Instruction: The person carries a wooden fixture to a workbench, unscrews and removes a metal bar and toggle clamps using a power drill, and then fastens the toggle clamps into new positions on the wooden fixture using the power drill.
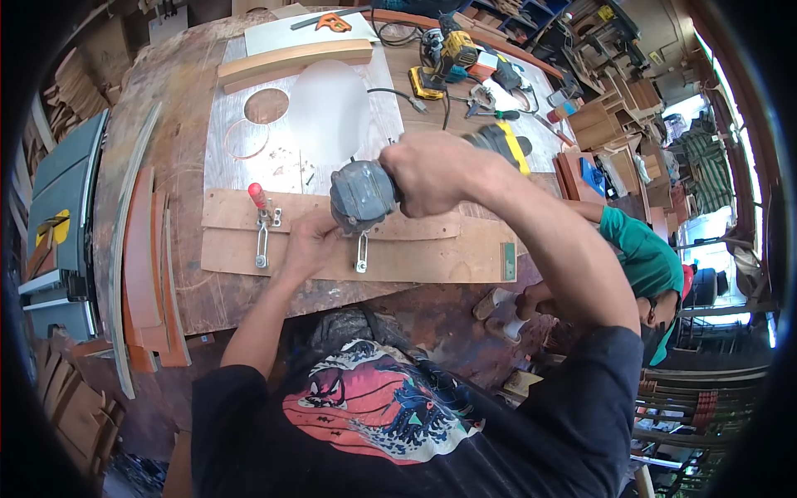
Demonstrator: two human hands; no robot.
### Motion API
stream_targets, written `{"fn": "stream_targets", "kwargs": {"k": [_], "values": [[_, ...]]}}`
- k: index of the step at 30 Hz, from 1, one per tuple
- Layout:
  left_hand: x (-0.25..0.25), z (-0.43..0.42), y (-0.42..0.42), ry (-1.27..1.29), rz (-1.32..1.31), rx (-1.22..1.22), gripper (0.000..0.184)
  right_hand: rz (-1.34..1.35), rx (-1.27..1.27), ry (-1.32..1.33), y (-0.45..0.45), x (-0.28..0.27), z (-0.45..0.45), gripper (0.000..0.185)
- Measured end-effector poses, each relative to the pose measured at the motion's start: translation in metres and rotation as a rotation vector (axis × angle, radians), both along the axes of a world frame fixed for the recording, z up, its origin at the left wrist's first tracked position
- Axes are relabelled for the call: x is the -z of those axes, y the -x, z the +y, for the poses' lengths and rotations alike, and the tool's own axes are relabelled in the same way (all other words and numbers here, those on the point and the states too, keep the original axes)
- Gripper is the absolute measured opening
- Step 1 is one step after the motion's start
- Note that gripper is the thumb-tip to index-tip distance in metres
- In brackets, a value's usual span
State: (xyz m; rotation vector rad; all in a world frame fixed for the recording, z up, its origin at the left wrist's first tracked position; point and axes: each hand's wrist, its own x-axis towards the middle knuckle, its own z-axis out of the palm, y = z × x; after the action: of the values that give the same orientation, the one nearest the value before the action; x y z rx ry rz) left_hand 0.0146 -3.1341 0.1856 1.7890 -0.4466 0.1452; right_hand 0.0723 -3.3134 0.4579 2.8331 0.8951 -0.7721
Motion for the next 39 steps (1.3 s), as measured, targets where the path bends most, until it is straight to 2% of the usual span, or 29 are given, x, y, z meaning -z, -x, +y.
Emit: {"fn": "stream_targets", "kwargs": {"k": [4, 7, 10, 22, 25, 39], "values": [[0.018, -0.008, 0.000, -0.022, 0.090, -0.037, 0.008, 0.054, -0.133, 0.096, -0.028, 0.018, 0.008, 0.022], [0.003, -0.008, 0.001, -0.173, -0.028, -0.045, 0.006, 0.081, -0.196, 0.113, -0.039, 0.026, 0.008, 0.022], [0.001, -0.009, 0.003, -0.115, -0.056, -0.058, 0.006, 0.109, -0.236, 0.124, -0.046, 0.031, 0.011, 0.022], [0.025, -0.010, 0.001, -0.189, -0.068, -0.095, 0.014, 0.088, -0.351, 0.106, -0.054, 0.029, 0.014, 0.023], [0.014, -0.009, 0.003, -0.181, 0.023, -0.084, 0.016, 0.098, -0.394, 0.099, -0.060, 0.030, 0.016, 0.022], [0.014, -0.008, 0.005, -0.174, -0.055, -0.097, 0.017, 0.130, -0.422, 0.150, -0.069, 0.037, 0.014, 0.023]]}}
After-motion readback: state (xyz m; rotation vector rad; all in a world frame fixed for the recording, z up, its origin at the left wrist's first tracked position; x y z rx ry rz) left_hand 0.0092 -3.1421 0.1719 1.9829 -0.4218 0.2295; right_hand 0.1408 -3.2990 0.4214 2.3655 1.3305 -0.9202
